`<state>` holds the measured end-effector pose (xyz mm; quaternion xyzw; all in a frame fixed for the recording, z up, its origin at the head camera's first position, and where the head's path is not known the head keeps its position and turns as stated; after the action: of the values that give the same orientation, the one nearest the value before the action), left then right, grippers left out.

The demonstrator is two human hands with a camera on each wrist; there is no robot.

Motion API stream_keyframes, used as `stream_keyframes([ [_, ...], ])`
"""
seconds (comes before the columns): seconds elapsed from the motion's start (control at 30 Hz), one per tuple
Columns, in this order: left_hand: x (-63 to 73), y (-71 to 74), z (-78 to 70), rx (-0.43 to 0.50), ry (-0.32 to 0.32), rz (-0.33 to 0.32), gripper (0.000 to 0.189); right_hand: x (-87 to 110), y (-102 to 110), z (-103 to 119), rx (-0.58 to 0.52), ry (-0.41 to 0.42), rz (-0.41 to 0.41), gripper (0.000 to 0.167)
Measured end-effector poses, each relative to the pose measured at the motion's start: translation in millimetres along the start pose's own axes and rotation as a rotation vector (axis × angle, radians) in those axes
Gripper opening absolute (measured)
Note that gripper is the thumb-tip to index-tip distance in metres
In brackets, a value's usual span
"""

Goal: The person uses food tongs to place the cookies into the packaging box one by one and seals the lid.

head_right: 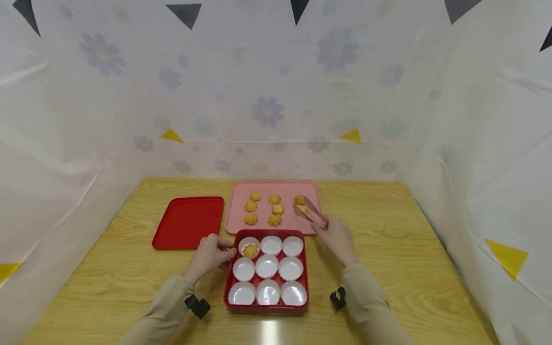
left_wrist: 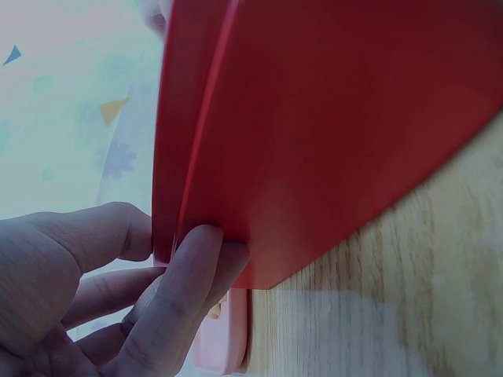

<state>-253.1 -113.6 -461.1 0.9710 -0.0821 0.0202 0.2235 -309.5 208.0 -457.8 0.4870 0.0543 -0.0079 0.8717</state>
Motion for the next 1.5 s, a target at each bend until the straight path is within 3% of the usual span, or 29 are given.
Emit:
stream_keyframes([
  [0.13,-0.1,0.2,0.1,-0.012,-0.004,-0.003,0.013,-4.2,-5.4,-3.5,0.032,-0.004,0.001,0.028],
  [0.53,-0.1,0.4,0.1,-0.044,-0.006,-0.017,0.013,-11.0,-15.6,-5.9,0.076,-0.066,0.032,0.031],
  [0.73,-0.4,0.2,-0.6,-0.035,-0.01,-0.011,0.013,-9.8,-15.3,-8.2,0.06,-0.057,0.049,0.028],
  [0.97,-1.2,1.3,-2.2,-0.042,-0.021,-0.011,0.012,-7.0,-12.5,-14.8,0.056,-0.086,0.086,0.046],
  [1.13,-0.6,1.8,-3.1,-0.047,-0.03,-0.013,0.011,-8.8,-15.3,-14.5,0.07,-0.088,0.102,0.034],
  [1.5,-0.5,0.5,-0.4,-0.026,-0.014,-0.013,0.013,-11.5,-18.0,-7.1,0.072,-0.1,0.074,0.037],
])
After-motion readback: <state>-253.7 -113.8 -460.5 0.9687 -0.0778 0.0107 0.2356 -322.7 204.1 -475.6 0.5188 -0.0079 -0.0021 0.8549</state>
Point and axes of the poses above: each hand's wrist, its own x-axis away from the middle knuckle, its own y-axis out of the back of the hand, z = x × y, the point moved 9 cm from there along -x, towards the middle knuckle, and after that the axes turned 8 degrees about x, right-handed, at the moved point
